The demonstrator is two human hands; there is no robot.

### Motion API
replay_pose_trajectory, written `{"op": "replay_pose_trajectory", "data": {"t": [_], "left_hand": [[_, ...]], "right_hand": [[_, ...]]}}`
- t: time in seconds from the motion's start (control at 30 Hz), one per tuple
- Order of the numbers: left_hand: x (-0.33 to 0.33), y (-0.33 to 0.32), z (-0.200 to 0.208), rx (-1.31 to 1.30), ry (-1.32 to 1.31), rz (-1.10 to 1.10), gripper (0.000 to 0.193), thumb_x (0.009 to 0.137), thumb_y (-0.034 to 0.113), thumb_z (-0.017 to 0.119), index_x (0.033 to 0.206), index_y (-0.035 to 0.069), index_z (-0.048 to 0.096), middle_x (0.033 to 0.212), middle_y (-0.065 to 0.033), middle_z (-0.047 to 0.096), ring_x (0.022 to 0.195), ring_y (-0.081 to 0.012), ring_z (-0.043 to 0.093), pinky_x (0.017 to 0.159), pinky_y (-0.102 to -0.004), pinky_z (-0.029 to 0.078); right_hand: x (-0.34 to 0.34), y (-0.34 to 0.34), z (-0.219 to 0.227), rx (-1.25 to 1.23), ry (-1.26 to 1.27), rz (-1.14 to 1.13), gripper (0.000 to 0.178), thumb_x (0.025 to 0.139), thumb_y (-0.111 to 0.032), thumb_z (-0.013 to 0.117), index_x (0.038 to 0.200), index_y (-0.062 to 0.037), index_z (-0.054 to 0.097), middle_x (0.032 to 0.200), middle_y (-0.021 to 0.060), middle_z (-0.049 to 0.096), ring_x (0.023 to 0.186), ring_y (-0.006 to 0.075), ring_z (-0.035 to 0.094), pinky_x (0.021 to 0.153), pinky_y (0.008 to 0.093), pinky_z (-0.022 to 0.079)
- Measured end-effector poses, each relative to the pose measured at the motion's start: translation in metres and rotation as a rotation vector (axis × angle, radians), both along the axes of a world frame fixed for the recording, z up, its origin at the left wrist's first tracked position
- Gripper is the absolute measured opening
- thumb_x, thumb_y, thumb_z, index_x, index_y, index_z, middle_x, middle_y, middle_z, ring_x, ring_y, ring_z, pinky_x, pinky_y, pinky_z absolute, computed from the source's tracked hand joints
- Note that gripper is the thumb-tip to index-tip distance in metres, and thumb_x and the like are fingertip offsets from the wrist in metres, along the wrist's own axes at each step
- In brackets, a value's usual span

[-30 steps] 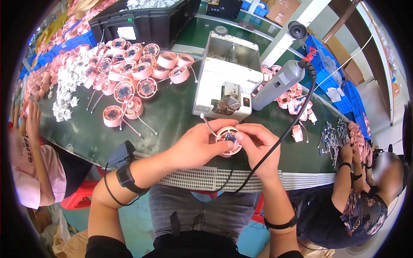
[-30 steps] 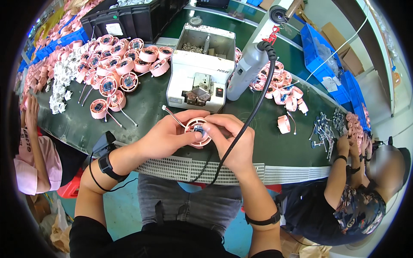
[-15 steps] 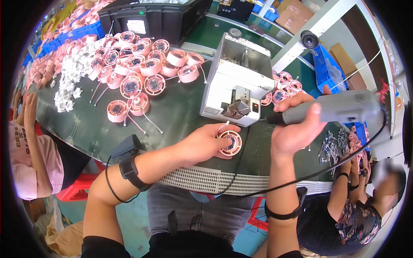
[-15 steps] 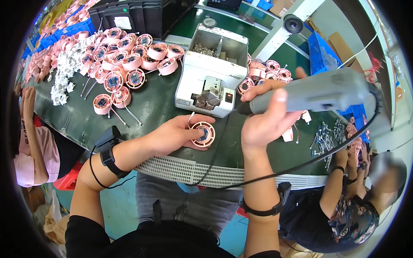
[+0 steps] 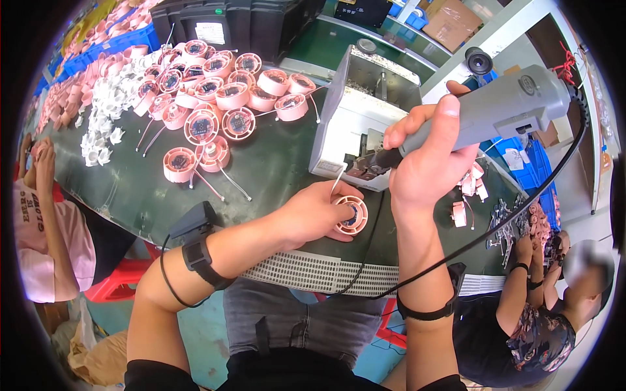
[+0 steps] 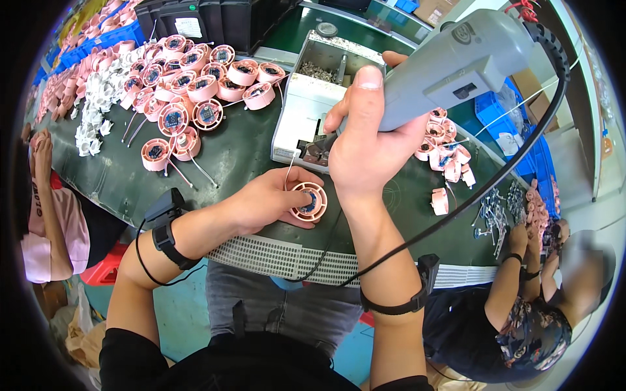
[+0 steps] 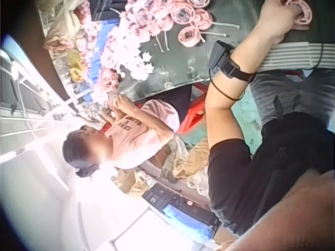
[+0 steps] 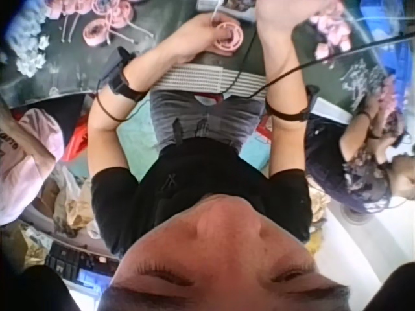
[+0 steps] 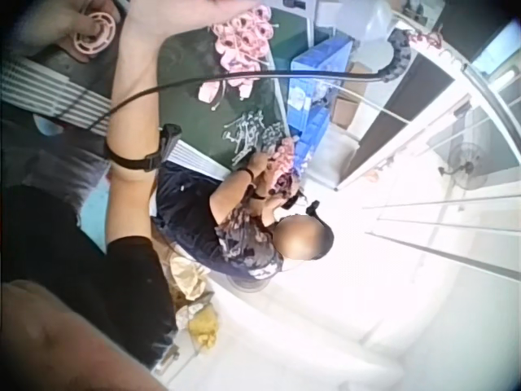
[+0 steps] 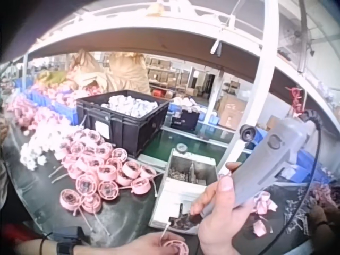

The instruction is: Connect wires to plastic electronic components using a handheld electric tool on an assembly line.

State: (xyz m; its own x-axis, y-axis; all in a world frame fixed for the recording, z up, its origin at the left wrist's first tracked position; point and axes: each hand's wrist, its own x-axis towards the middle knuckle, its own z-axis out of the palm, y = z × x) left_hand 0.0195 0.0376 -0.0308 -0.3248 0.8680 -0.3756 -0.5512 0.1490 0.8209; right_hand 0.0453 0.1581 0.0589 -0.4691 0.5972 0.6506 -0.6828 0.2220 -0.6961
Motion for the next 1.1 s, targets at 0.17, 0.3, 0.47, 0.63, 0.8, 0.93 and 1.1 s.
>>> {"op": "replay_pose_trajectory", "data": {"t": [0.17, 0.3, 0.47, 0.63, 0.8, 0.93, 1.1], "left_hand": [[0.001, 0.000, 0.001, -0.018, 0.002, 0.016, 0.029, 0.093, 0.004, 0.054, 0.120, -0.003, 0.049, 0.101, -0.0107, 0.062, 0.087, -0.0205, 0.066, 0.079, -0.0363, 0.059], [-0.001, 0.000, 0.002, -0.026, -0.005, 0.011, 0.028, 0.094, 0.007, 0.053, 0.120, -0.004, 0.048, 0.101, -0.0114, 0.062, 0.086, -0.0218, 0.066, 0.078, -0.0365, 0.059], [0.000, -0.001, 0.002, -0.031, -0.006, 0.034, 0.028, 0.095, 0.009, 0.051, 0.121, -0.003, 0.046, 0.102, -0.0131, 0.061, 0.086, -0.0235, 0.067, 0.079, -0.0381, 0.059], [0.002, -0.001, 0.005, -0.018, -0.017, 0.050, 0.026, 0.094, 0.009, 0.050, 0.116, -0.004, 0.048, 0.102, -0.0118, 0.060, 0.088, -0.0195, 0.066, 0.073, -0.0347, 0.060], [0.001, -0.001, 0.003, -0.022, -0.024, 0.050, 0.026, 0.094, 0.010, 0.052, 0.116, -0.003, 0.049, 0.102, -0.0117, 0.059, 0.089, -0.0196, 0.066, 0.074, -0.0350, 0.060], [0.003, -0.001, 0.004, -0.007, -0.013, 0.053, 0.025, 0.095, 0.011, 0.051, 0.117, -0.002, 0.050, 0.100, -0.0104, 0.060, 0.087, -0.0185, 0.065, 0.074, -0.0350, 0.059], [0.000, -0.004, 0.014, -0.006, 0.075, -0.057, 0.026, 0.097, 0.013, 0.048, 0.119, -0.001, 0.054, 0.101, -0.0068, 0.061, 0.088, -0.0160, 0.063, 0.075, -0.0350, 0.059]], "right_hand": [[0.000, 0.002, -0.001, 0.033, -0.004, 0.001, 0.029, 0.095, -0.016, 0.056, 0.111, 0.0046, 0.044, 0.059, 0.0035, 0.050, 0.042, 0.0099, 0.048, 0.043, 0.0234, 0.038], [0.009, 0.000, -0.005, 0.087, -0.100, 0.028, 0.030, 0.100, -0.023, 0.046, 0.117, 0.0010, 0.039, 0.062, 0.0070, 0.048, 0.046, 0.0150, 0.046, 0.043, 0.0312, 0.043], [0.040, -0.013, -0.020, 0.017, -0.137, 0.126, 0.035, 0.101, -0.026, 0.042, 0.124, -0.0006, 0.036, 0.066, 0.0065, 0.047, 0.047, 0.0148, 0.047, 0.044, 0.0308, 0.043], [0.051, -0.020, -0.031, -0.154, -0.119, 0.134, 0.039, 0.095, -0.017, 0.051, 0.122, 0.0067, 0.035, 0.064, 0.0064, 0.049, 0.048, 0.0133, 0.049, 0.048, 0.0273, 0.045], [0.051, -0.020, -0.035, -0.146, -0.123, 0.127, 0.041, 0.095, -0.019, 0.051, 0.122, 0.0067, 0.035, 0.064, 0.0066, 0.050, 0.049, 0.0138, 0.050, 0.048, 0.0276, 0.045], [0.053, -0.017, -0.033, -0.166, -0.153, 0.149, 0.041, 0.096, -0.021, 0.050, 0.123, 0.0053, 0.035, 0.064, 0.0070, 0.050, 0.049, 0.0142, 0.051, 0.048, 0.0281, 0.045], [0.055, -0.011, -0.027, -0.310, -0.167, 0.173, 0.042, 0.102, -0.042, 0.035, 0.127, -0.0099, 0.037, 0.067, 0.0028, 0.045, 0.048, 0.0126, 0.044, 0.044, 0.0277, 0.039]]}}
